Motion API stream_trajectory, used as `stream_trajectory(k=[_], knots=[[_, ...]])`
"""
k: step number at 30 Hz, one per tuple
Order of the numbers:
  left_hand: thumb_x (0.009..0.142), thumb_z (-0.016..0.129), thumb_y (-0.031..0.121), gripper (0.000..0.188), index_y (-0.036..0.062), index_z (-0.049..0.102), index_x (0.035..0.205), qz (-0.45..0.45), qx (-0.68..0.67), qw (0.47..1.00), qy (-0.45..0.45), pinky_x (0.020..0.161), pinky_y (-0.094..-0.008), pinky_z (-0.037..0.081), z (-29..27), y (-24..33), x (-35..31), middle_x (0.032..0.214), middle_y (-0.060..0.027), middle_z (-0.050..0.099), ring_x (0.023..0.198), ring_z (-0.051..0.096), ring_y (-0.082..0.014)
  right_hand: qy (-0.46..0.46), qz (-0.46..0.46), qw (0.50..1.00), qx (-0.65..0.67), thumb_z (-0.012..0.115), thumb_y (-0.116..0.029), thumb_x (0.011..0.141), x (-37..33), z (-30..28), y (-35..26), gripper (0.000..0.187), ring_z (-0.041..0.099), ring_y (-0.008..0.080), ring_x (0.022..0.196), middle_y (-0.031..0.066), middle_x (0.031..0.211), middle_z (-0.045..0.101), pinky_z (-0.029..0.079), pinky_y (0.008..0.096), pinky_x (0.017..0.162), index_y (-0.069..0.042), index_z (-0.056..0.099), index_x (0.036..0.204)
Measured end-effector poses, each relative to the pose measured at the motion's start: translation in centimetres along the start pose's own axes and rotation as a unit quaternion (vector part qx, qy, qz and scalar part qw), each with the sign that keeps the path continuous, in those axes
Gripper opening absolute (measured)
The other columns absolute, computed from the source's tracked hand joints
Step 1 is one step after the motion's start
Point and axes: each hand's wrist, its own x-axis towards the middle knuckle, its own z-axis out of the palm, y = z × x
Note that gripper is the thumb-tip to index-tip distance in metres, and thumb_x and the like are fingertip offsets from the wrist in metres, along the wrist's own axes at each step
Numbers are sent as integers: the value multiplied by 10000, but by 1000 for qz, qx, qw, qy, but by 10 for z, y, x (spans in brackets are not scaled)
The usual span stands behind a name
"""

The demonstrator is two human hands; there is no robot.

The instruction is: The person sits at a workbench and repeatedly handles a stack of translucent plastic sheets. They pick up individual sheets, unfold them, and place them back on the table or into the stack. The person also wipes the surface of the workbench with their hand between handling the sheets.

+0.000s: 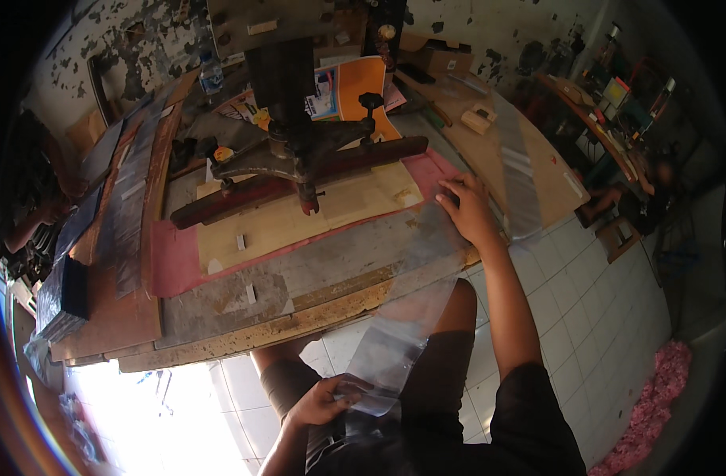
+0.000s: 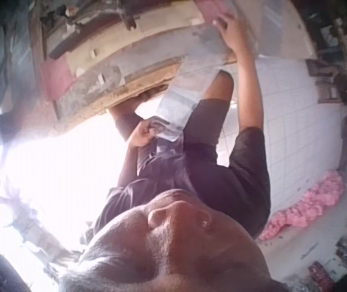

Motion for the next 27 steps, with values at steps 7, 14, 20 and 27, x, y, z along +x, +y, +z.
stream_trajectory(k=[7, 14, 20, 27], knots=[[1034, 641, 138, 294, 0, 638, 1293, 4, 6, 1000, -19, 947, -305, 527, -2, -3, -1, 1243, -99, 717, 1101, 678, -156, 33, -17, 999, -2, 741, -246, 931, -3, 2, -3, 335, 600, 288, 1137, 75, 1174, 666, 399, 452, 1036, -64, 734, 1213], [1037, 642, 141, 291, 0, 638, 1292, 15, 14, 1000, -18, 945, -305, 531, -2, -5, -1, 1235, -99, 723, 1110, 684, -157, 45, -18, 999, 13, 757, -211, 910, -4, 1, -8, 346, 626, 284, 1109, 89, 1177, 675, 416, 447, 1016, -56, 722, 1217], [1037, 643, 143, 293, 0, 634, 1293, -4, 21, 1000, -17, 944, -305, 532, -2, 0, -1, 1239, -93, 723, 1101, 687, -159, 54, -1, 997, 62, 775, -180, 886, -3, 1, -8, 386, 648, 270, 1053, 84, 1130, 664, 425, 431, 972, -65, 693, 1244], [1041, 636, 152, 294, 1, 632, 1293, 27, -4, 999, -24, 945, -305, 529, -3, -6, 0, 1240, -87, 720, 1096, 682, -151, 38, 1, 992, 121, 791, -86, 851, 2, -1, -3, 366, 656, 266, 999, 89, 1081, 654, 489, 410, 912, -69, 697, 1204]])
